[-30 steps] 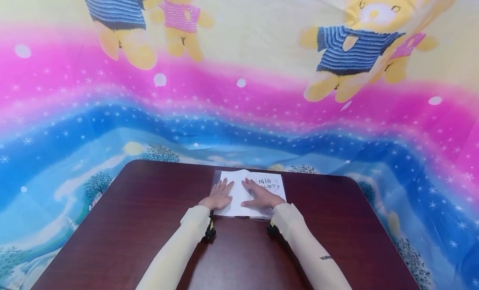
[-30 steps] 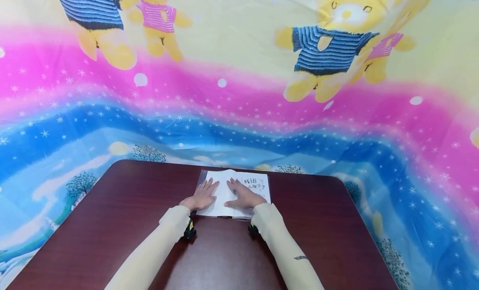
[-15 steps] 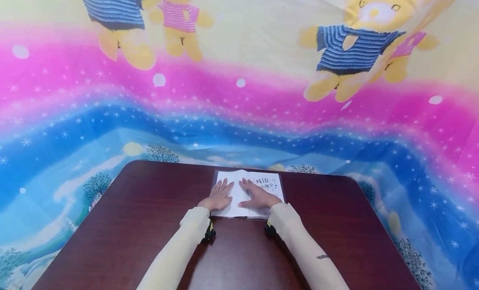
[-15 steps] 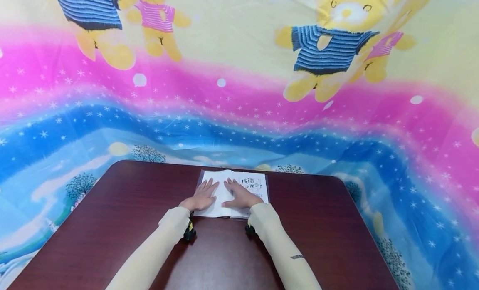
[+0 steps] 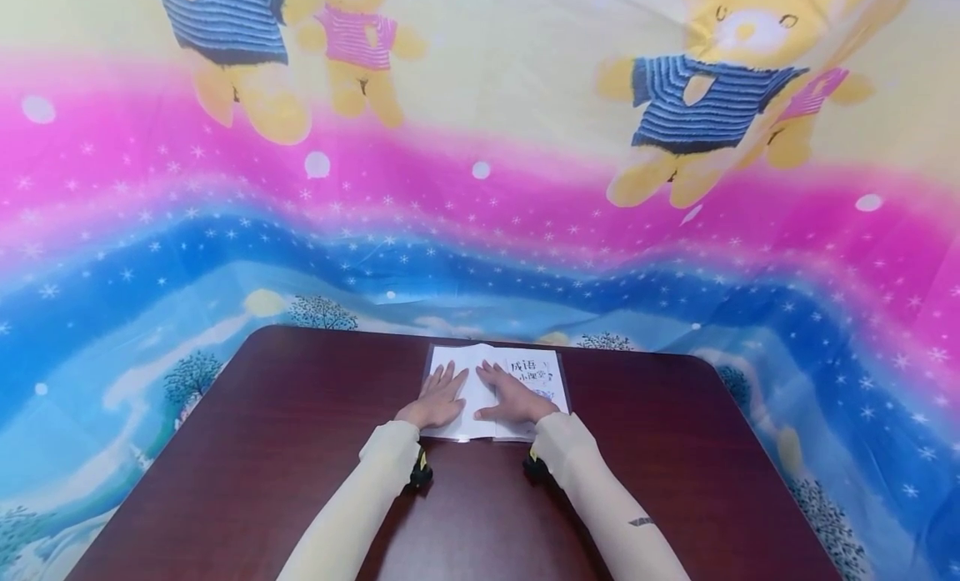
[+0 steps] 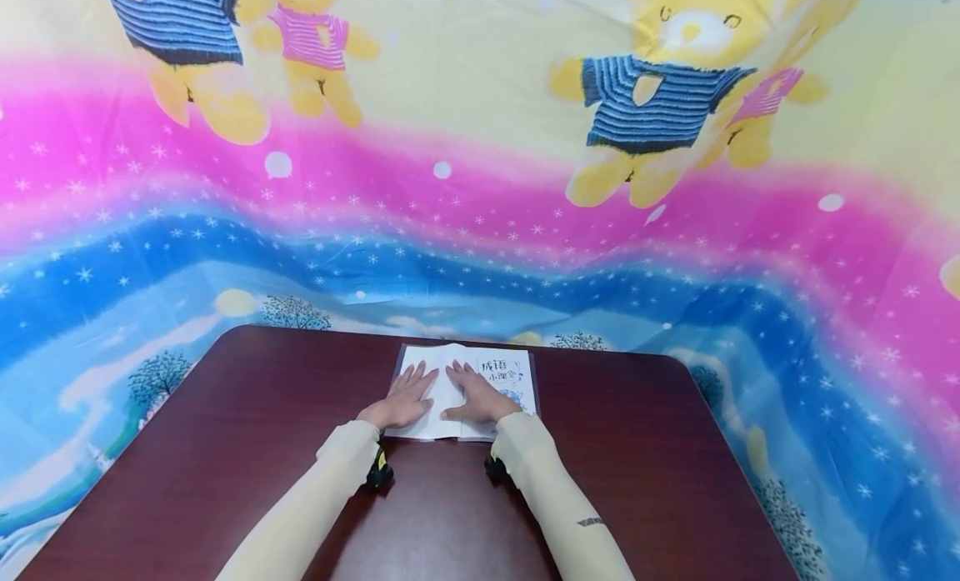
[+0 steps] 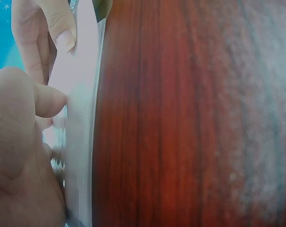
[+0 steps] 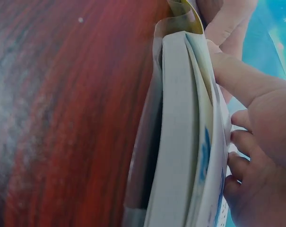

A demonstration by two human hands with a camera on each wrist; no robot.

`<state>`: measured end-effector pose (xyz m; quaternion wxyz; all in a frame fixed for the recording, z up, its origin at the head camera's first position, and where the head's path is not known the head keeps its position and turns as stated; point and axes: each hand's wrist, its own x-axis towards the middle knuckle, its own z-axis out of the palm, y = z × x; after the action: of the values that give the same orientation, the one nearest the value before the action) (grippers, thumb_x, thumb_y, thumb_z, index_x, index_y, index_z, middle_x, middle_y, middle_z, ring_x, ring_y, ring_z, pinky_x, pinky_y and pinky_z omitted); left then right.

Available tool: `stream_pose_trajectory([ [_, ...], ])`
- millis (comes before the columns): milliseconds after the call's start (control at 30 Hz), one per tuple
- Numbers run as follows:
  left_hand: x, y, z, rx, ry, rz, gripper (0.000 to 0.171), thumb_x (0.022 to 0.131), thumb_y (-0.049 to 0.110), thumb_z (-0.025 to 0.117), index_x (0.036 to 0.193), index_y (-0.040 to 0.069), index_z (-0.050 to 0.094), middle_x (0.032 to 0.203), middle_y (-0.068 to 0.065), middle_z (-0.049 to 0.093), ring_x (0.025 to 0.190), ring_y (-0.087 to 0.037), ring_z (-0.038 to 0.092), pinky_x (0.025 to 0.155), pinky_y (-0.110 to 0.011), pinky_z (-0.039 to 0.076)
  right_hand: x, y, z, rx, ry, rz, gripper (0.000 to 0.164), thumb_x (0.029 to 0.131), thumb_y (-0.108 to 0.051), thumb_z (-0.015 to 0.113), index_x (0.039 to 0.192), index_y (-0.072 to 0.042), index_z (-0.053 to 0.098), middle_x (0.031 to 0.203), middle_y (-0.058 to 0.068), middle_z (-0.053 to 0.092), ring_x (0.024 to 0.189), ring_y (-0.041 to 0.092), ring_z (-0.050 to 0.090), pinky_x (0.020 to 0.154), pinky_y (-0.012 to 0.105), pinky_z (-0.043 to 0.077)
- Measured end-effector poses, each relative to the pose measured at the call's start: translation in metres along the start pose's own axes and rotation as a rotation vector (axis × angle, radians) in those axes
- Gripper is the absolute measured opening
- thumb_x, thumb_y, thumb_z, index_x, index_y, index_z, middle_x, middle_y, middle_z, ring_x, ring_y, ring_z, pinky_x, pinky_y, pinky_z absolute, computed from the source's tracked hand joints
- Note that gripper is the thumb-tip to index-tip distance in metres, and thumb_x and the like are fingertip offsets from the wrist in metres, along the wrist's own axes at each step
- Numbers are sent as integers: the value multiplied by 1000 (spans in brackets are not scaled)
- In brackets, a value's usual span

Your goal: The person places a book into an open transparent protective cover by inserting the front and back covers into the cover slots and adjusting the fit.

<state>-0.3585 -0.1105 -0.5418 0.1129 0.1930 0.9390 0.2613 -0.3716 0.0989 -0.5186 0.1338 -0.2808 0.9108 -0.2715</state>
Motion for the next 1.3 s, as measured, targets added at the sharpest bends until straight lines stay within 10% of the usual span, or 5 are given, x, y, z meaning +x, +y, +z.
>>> stream_pose_trajectory([
  [500,1,1,-8,240,-41,-2,61,109,35,37,163,9,23,169,-23,10,157,-39,6,127,-53,10,4,-12,-4,-93,-56,-7,87,94,-31,74,159,3,27,168,23,14,155,44,8,124,59,15],
  [833,0,-5,4,120,16,14,61,109,33,35,163,10,23,170,-22,3,156,-44,-1,125,-59,5,7,-9,-3,-126,-86,20,88,95,-37,71,160,-1,25,169,20,12,156,42,6,125,58,12],
  [1300,10,-12,11,117,-22,-60,61,109,40,30,165,21,15,172,-12,-5,157,-35,-9,127,-53,0,-23,27,-9,176,220,124,69,100,-18,64,157,5,31,161,23,34,151,40,29,122,54,26],
])
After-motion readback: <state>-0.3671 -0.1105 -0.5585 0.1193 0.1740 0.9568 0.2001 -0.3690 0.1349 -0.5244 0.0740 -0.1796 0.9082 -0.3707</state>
